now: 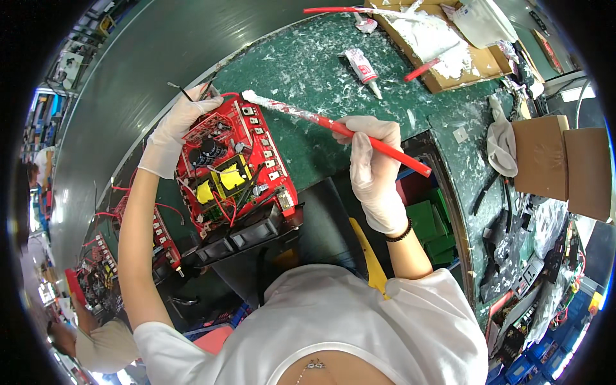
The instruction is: The person is assembling electronic components on a red PCB, connecting wires and fans, and applying white thermal paste using a brush.
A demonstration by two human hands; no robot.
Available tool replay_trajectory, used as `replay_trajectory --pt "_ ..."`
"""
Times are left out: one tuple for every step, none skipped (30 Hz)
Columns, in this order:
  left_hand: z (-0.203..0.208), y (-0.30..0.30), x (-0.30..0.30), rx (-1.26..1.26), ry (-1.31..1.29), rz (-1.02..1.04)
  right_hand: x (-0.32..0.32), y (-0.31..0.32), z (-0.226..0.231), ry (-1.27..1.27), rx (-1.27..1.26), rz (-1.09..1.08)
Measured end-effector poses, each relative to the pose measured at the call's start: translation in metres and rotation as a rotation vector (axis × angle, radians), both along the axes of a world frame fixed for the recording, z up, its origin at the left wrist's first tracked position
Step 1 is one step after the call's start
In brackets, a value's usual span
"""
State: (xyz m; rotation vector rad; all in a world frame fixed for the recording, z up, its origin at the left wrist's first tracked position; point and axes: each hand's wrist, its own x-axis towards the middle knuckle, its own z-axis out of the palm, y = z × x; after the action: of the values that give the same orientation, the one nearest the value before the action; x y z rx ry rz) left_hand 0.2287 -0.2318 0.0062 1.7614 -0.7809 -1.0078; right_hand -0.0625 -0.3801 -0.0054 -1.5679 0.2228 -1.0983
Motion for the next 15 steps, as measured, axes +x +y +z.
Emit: replay_trajectory --pt "0.001 0.001 0.0 0.001 0.0 0.002 -0.002 -0.001 0.001 -0.002 0.024 0.015" --pt "0.003 0.0 -0.002 0.014 0.009 0.001 -0.004 -0.002 0.002 -0.004 0.045 0.026" --pt "0.005 -0.002 -0.004 0.027 0.019 -0.001 -0.006 -0.004 0.002 -0.008 0.015 -0.011" --pt "0.008 -0.005 -0.005 0.024 0.018 -0.004 -0.009 -0.006 0.002 -0.009 0.012 -0.013" --pt "0.014 -0.008 -0.005 0.117 -0.077 0.009 -0.011 -0.008 0.003 -0.045 -0.013 -0.078" --pt "0.017 -0.01 -0.005 0.209 -0.173 0.021 -0.013 -0.01 0.004 -0.081 -0.039 -0.142" --pt "0.016 -0.011 -0.002 0.211 -0.173 0.02 -0.015 -0.01 0.008 -0.075 -0.047 -0.237" --pt "0.015 -0.012 0.0 0.223 -0.095 0.089 -0.018 -0.013 0.011 -0.091 -0.051 -0.293" --pt "0.014 -0.013 0.002 0.234 -0.017 0.159 -0.021 -0.015 0.011 -0.104 -0.04 -0.32" --pt "0.013 -0.015 0.005 0.232 -0.017 0.159 -0.024 -0.017 0.011 -0.117 -0.029 -0.347" --pt "0.018 -0.019 0.004 0.363 -0.135 0.172 -0.028 -0.018 0.01 -0.105 -0.033 -0.39" --pt "0.022 -0.022 0.003 0.494 -0.254 0.185 -0.031 -0.018 0.009 -0.105 -0.034 -0.391" --pt "0.024 -0.022 -0.002 0.493 -0.253 0.184 -0.035 -0.017 0.008 -0.099 -0.013 -0.391" --pt "0.031 -0.022 -0.015 0.369 -0.238 0.179 -0.038 -0.016 0.006 -0.093 0.008 -0.393" --pt "0.034 -0.024 -0.023 0.246 -0.223 0.173 -0.041 -0.016 0.004 -0.107 0.02 -0.383"
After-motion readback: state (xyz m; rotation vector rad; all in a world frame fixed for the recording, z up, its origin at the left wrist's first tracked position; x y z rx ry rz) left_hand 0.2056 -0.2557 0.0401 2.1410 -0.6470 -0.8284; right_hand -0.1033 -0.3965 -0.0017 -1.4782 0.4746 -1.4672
